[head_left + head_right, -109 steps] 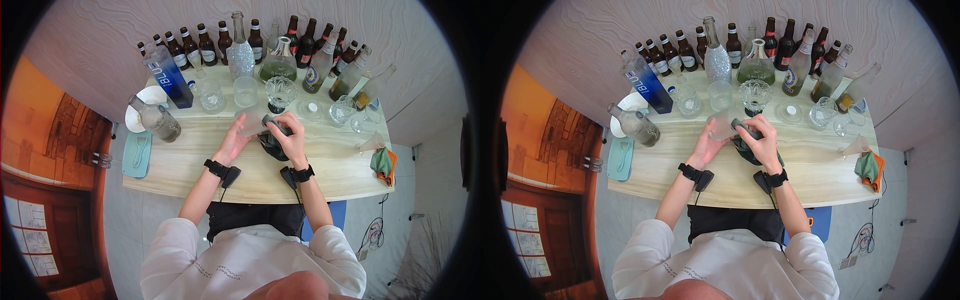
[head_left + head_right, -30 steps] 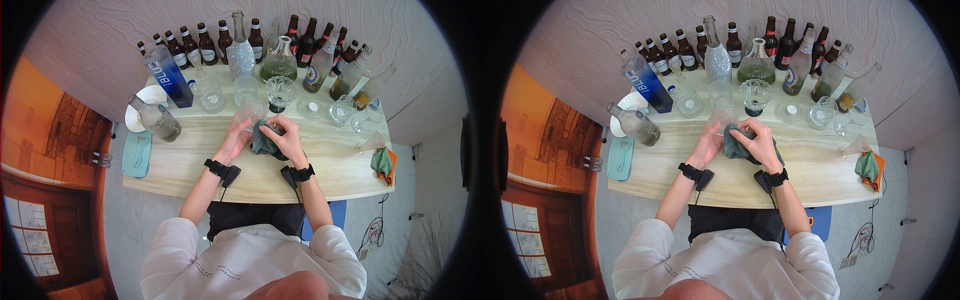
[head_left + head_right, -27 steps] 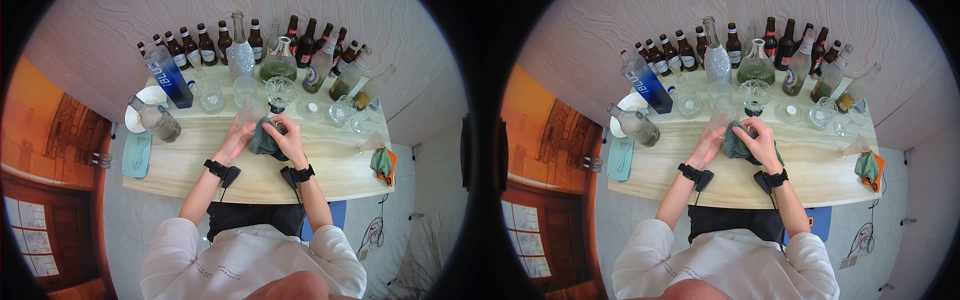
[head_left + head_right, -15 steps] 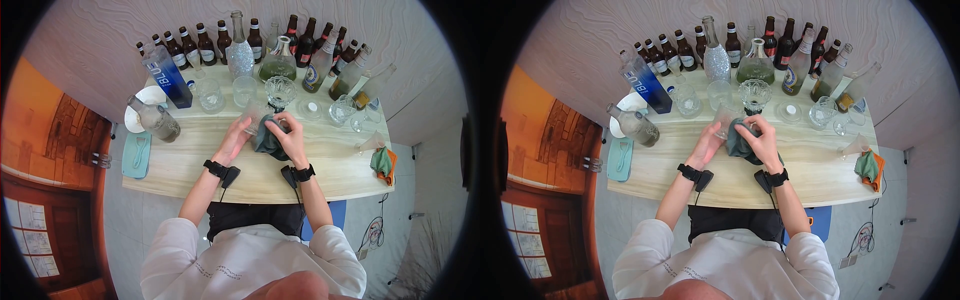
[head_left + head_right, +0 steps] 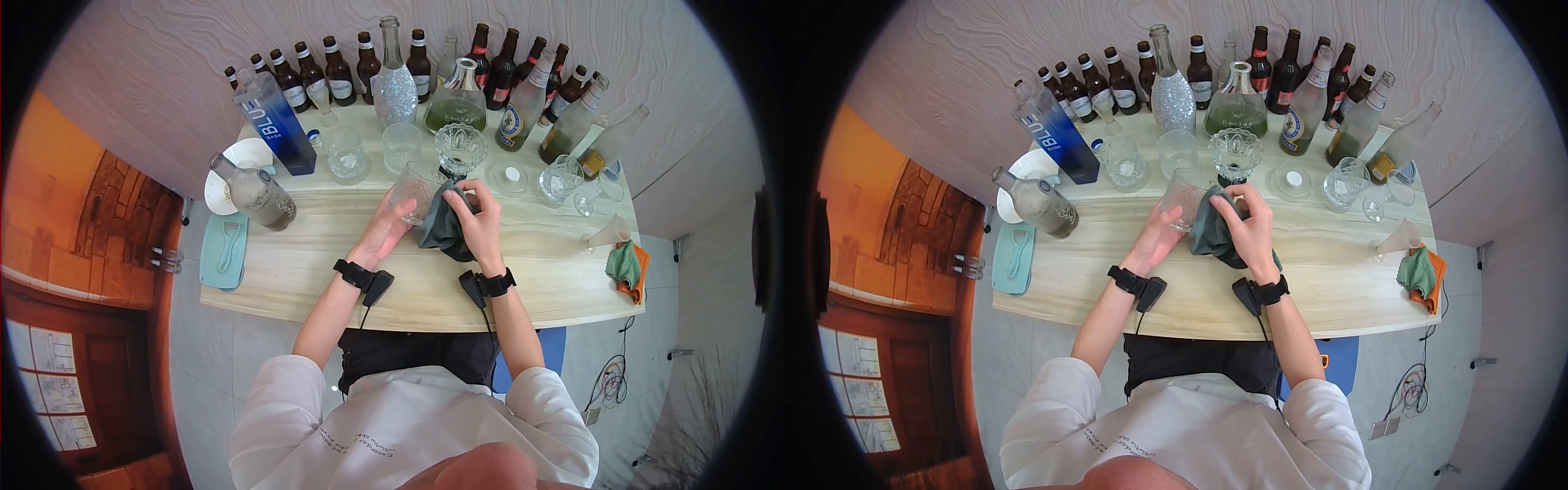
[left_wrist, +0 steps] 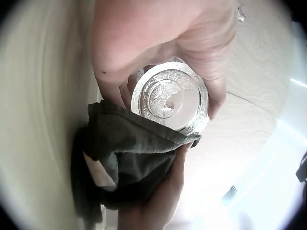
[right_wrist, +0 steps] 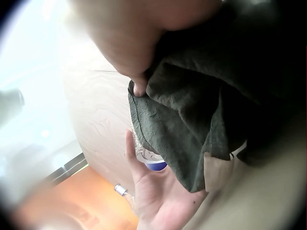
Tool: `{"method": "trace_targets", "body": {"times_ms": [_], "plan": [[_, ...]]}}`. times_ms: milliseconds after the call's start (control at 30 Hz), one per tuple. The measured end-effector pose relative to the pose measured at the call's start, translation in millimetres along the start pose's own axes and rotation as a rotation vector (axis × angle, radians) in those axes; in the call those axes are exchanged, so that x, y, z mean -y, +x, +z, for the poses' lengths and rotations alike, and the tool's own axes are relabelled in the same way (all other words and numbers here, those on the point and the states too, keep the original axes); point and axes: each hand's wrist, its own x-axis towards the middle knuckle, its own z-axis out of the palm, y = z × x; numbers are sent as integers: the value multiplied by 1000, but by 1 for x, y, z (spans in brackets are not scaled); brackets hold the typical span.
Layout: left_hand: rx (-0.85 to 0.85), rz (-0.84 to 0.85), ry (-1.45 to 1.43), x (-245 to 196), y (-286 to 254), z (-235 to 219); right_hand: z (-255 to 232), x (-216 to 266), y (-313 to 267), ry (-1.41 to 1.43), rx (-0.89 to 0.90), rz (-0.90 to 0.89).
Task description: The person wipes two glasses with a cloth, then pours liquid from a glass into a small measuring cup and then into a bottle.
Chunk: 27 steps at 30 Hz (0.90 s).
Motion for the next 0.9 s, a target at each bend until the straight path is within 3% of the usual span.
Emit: {"method": "trace_targets", "body": {"times_ms": [133, 333, 533, 667, 800, 900], "plan": [[-42, -4, 17, -2, -1, 1, 1, 0, -1, 3, 44, -3], [-44, 9, -81, -5, 2, 1, 2, 25, -5, -226, 288, -118], [8, -25, 0, -5, -1, 1, 0, 16, -2, -233, 179, -131], [-2, -26, 15, -3, 0, 3, 1, 3, -1, -69, 2, -5], [-23, -44, 22, 0, 0, 0, 0, -7, -1, 59, 3, 75], [-23, 0, 33, -2, 0, 2, -1, 1, -1, -42, 59, 5]]}}
